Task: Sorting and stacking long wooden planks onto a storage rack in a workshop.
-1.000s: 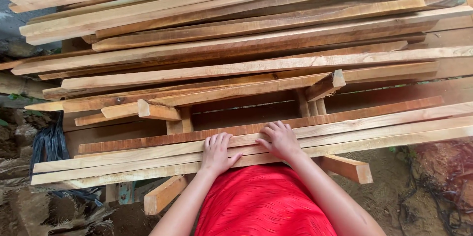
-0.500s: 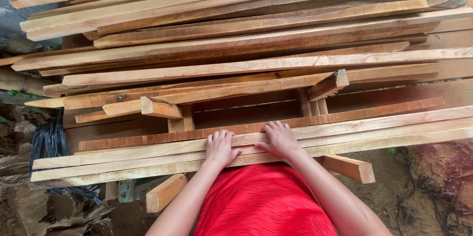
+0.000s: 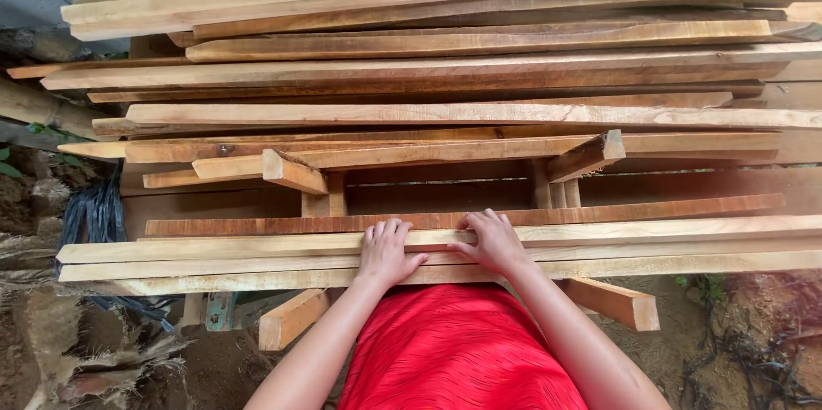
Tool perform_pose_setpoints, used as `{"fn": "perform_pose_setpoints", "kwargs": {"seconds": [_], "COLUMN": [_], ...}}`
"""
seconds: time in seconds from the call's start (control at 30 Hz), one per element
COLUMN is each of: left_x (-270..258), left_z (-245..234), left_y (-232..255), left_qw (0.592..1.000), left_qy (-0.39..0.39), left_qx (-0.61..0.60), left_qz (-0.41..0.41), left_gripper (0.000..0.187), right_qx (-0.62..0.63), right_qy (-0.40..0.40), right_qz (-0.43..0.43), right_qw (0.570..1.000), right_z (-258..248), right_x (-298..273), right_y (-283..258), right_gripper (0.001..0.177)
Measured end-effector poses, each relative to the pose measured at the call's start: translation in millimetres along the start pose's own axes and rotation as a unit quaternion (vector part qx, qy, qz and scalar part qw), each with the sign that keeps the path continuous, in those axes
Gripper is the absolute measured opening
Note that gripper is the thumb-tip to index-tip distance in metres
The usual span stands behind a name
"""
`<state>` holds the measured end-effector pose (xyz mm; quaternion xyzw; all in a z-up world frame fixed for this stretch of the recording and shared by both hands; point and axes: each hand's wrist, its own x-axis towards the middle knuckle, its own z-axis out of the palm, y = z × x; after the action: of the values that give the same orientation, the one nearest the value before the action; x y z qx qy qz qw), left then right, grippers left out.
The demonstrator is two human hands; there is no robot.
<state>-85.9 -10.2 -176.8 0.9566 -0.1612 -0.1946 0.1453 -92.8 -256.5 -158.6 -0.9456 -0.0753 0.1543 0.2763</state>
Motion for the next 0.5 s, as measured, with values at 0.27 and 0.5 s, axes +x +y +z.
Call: {"fn": "perform_pose_setpoints", "kwargs": {"seconds": [0.27,0.5], "left_x": [-14.3,-30.3], "left_z": [28.7,4.5], "left_y": [-3.6,11.5], "left_qw": [0.995,0.993], "left_qy": [0.081,0.07], "left_qx": [0.0,0.033], "left_qz": [0.059,0.089], "left_gripper": [0.079,0.117], "right_qx": [-0.028,-0.013], "right_qy": [0.146,0.058], "right_qz": [-0.109,-0.013], "right_qw": [0.983,0.998], "right_z": [22.1,18.8], "right_x": [-12.1,1.9], "right_y": [8.7,11.2], "right_gripper": [0.04,0.033]}}
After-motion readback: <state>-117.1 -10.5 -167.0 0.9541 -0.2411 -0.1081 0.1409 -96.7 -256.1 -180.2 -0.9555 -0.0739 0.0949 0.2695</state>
